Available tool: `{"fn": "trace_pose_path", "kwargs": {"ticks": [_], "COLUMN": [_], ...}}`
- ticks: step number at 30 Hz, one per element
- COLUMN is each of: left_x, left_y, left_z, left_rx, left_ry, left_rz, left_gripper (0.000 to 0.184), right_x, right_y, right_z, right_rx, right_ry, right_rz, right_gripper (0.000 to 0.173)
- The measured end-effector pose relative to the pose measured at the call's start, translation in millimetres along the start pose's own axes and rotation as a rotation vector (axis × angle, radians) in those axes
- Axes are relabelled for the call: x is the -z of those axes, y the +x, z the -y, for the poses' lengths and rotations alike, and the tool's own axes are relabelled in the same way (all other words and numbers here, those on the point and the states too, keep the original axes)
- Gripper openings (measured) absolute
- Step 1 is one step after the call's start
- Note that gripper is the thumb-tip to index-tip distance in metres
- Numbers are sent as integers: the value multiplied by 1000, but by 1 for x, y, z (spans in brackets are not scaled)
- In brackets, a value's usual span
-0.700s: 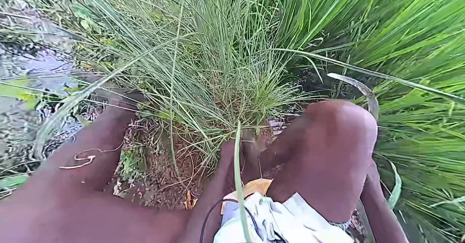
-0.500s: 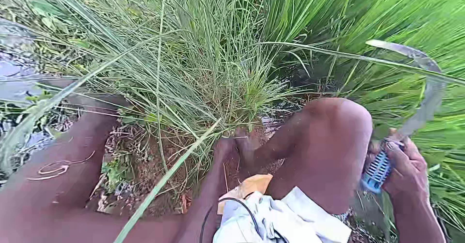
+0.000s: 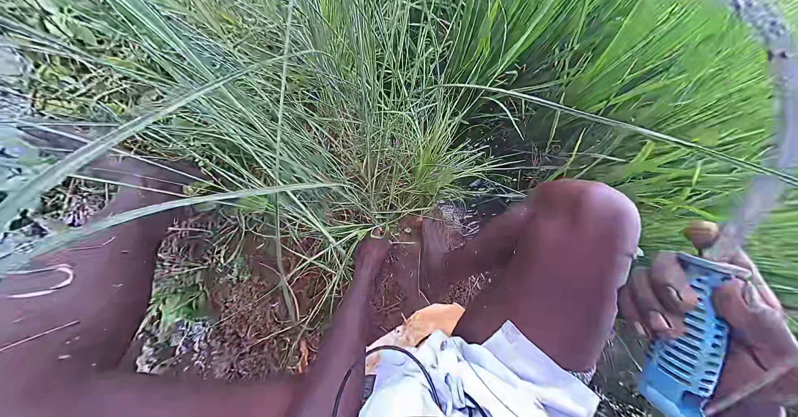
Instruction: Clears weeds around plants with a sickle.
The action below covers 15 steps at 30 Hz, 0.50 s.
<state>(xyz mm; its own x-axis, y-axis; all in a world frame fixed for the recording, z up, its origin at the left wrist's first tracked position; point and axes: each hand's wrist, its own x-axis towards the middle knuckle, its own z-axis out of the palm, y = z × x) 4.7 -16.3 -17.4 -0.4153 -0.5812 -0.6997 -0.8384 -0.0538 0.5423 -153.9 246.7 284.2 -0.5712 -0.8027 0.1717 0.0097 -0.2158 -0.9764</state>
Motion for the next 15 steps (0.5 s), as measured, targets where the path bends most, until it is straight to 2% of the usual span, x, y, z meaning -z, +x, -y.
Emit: {"fn": "trace_pose_path", "kwargs": {"ticks": [3,5,10,15], "left_x": [0,-2,-5,-3], "left_y": [-1,1,7,11], "left_z": [1,1,0,1], "left_rx": [1,-1,18,28], "left_ry": [-7,-12,-17,-47], "left_rz": [0,-7,-19,-32], "left_gripper": [51,51,50,50], "right_x": [-22,-26,-44,-60], "right_y": [17,22,20,-1], "right_z": [-26,-44,-76,-86], "right_rx": [-88,-135,-180,-312], "right_ry": [52,112,131,63], "right_rz": [55,61,-47,-114], "right_gripper": [27,30,37,40]}}
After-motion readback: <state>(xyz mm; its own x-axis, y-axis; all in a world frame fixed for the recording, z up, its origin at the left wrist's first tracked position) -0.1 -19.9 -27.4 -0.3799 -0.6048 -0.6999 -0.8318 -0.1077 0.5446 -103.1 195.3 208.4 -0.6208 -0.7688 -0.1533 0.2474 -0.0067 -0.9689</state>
